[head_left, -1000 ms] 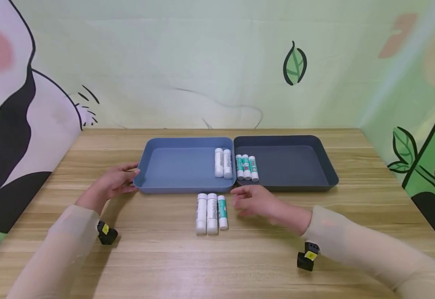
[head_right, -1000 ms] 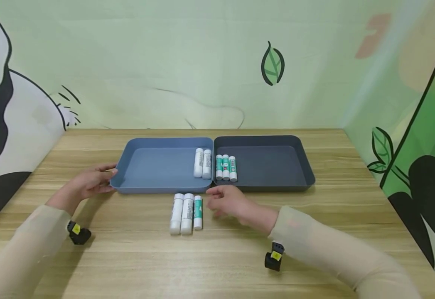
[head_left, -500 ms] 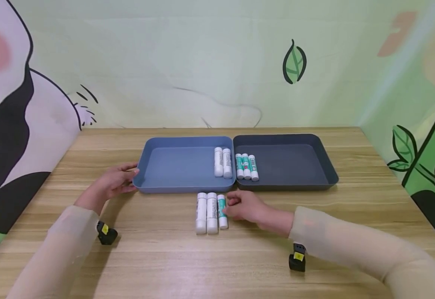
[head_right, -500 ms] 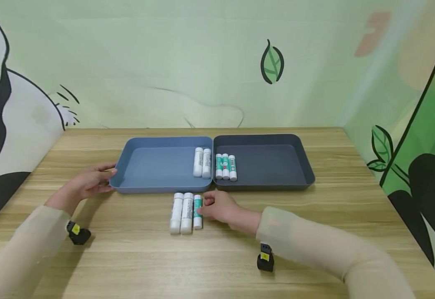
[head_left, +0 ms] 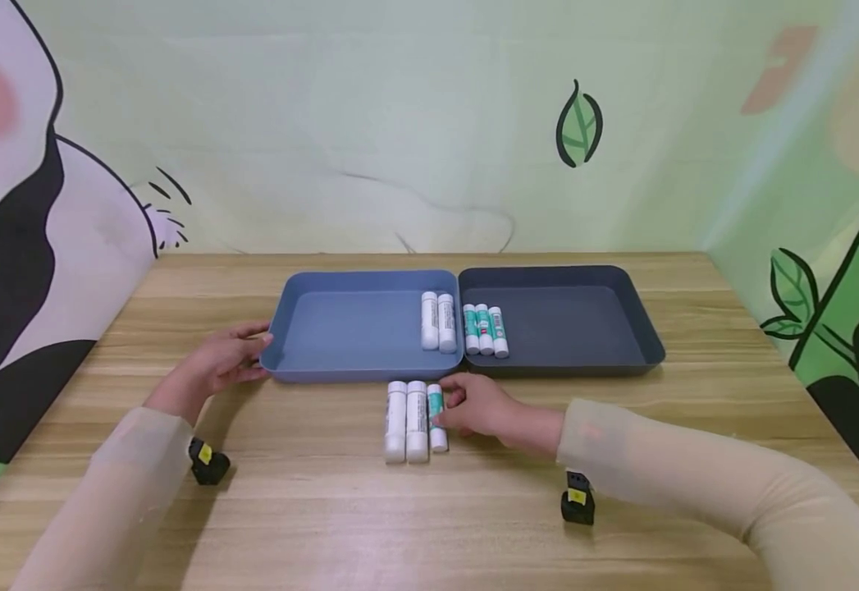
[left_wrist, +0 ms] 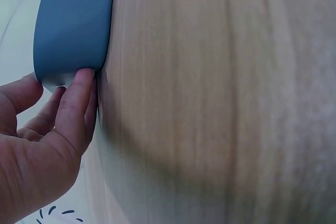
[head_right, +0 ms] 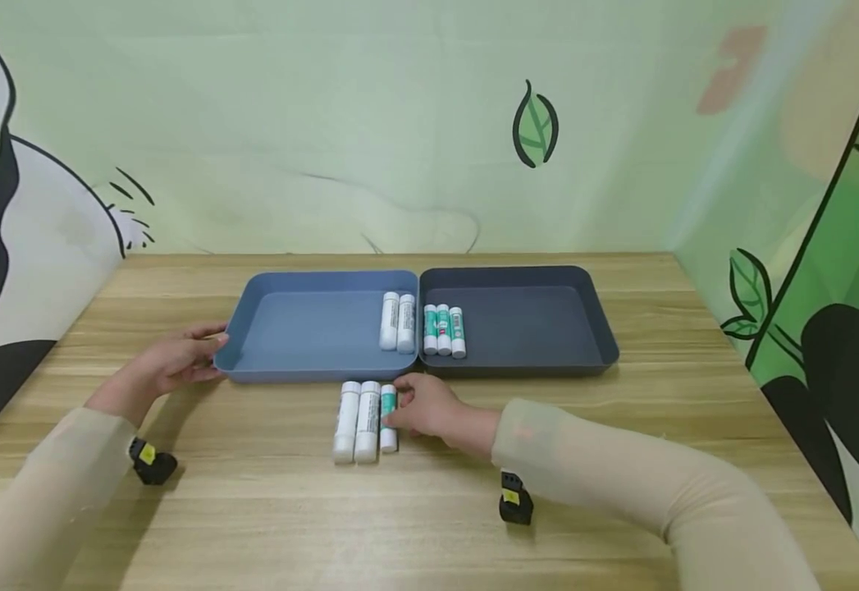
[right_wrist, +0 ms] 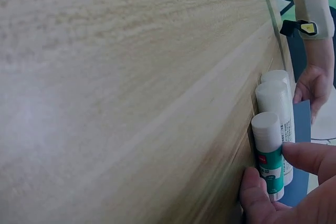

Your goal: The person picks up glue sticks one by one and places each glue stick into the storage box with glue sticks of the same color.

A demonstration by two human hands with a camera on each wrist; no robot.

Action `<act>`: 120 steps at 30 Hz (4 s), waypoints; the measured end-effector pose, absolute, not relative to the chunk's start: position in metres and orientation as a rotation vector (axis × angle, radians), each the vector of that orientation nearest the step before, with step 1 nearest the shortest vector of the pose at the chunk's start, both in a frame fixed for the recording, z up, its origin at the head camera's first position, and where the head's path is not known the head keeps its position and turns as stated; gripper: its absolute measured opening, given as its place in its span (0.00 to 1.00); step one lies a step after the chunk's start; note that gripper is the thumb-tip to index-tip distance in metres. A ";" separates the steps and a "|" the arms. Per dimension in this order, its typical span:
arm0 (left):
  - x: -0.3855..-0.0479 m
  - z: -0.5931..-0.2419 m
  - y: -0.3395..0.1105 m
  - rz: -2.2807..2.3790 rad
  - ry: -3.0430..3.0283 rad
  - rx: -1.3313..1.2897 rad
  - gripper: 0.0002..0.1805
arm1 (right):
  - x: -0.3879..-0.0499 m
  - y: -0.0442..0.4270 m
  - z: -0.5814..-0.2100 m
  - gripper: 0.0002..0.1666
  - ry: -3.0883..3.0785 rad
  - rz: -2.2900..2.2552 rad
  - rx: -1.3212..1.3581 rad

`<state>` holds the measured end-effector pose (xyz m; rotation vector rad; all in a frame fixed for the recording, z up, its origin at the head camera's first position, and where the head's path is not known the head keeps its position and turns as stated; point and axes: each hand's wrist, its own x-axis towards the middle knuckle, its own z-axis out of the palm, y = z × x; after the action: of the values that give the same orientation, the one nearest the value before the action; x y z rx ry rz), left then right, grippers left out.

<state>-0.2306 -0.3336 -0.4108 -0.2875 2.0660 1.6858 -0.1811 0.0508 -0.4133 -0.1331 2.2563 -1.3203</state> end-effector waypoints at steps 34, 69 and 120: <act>-0.230 -0.410 -0.331 1.669 2.086 -0.286 0.37 | -0.183 0.050 -0.405 0.27 2.149 -1.378 0.050; -0.230 -0.410 -0.336 1.695 2.063 -0.310 0.37 | -0.220 0.118 -0.312 0.37 2.094 -1.398 -0.096; -0.232 -0.411 -0.336 1.674 2.063 -0.318 0.36 | -0.334 0.119 -0.350 0.35 2.141 -1.342 0.099</act>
<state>-0.2318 -0.3357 -0.4106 -0.3177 2.0627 1.6739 -0.3343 0.1194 -0.3503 0.0994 2.1409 -1.3423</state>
